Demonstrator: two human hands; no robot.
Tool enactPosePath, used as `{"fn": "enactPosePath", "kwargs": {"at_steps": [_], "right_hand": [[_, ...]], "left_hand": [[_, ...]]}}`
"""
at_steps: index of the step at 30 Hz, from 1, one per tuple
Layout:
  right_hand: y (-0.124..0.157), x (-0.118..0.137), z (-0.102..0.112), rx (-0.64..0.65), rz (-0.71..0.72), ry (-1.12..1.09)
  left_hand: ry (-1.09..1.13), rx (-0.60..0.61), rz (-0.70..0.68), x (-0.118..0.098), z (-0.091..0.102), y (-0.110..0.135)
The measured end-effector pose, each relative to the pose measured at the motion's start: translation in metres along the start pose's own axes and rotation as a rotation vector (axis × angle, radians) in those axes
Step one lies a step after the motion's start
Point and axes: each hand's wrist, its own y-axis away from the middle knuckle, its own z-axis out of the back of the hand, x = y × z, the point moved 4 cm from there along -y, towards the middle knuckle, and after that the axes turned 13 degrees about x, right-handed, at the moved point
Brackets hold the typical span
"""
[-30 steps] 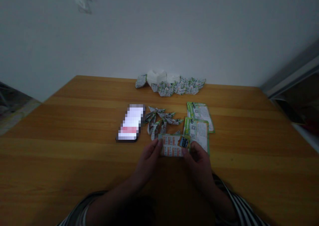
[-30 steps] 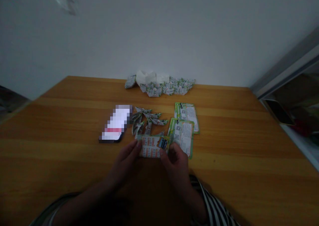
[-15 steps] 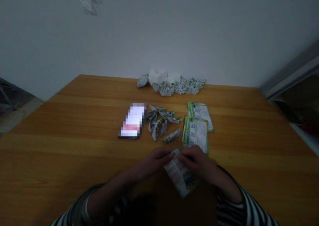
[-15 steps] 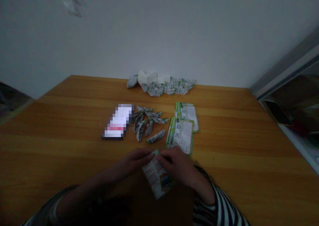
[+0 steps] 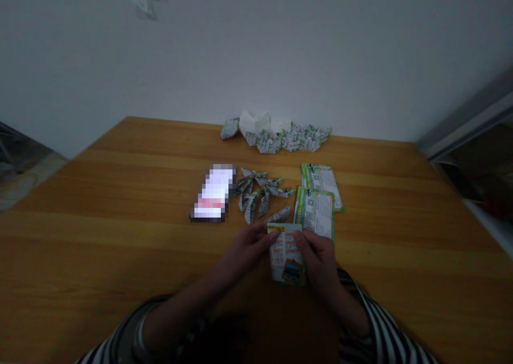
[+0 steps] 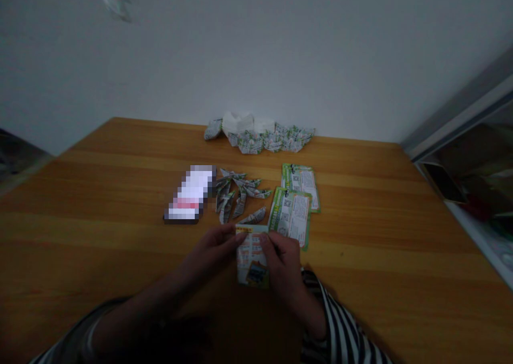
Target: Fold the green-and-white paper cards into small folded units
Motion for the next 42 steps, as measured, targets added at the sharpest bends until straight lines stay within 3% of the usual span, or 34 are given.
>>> {"fn": "enactPosePath", "kwargs": {"at_steps": [6, 11, 17, 22, 29, 32, 37, 42], "right_hand": [[0.001, -0.001, -0.001, 0.007, -0.014, -0.062], [0.002, -0.006, 0.002, -0.065, -0.053, -0.172], [0.005, -0.004, 0.002, -0.096, -0.041, -0.124], [0.003, -0.005, 0.007, -0.194, -0.058, -0.231], [0.003, -0.001, 0.008, -0.199, -0.032, -0.183], [0.0, -0.004, 0.008, -0.147, -0.054, -0.237], [-0.009, -0.007, 0.012, -0.038, -0.052, -0.263], [-0.017, -0.003, 0.01, 0.14, -0.043, -0.345]], "left_hand": [[-0.104, -0.087, -0.031, -0.003, 0.001, 0.004], [-0.168, 0.089, -0.041, -0.005, -0.011, 0.004], [-0.344, -0.024, -0.026, -0.001, -0.004, 0.007], [-0.401, 0.089, -0.104, -0.008, -0.013, 0.008], [-0.527, -0.062, -0.076, -0.005, 0.0, 0.009], [-0.509, -0.029, -0.092, -0.007, 0.001, 0.008], [-0.491, -0.077, -0.113, -0.014, 0.006, 0.009], [-0.467, -0.086, -0.116, -0.018, 0.004, 0.011]]}}
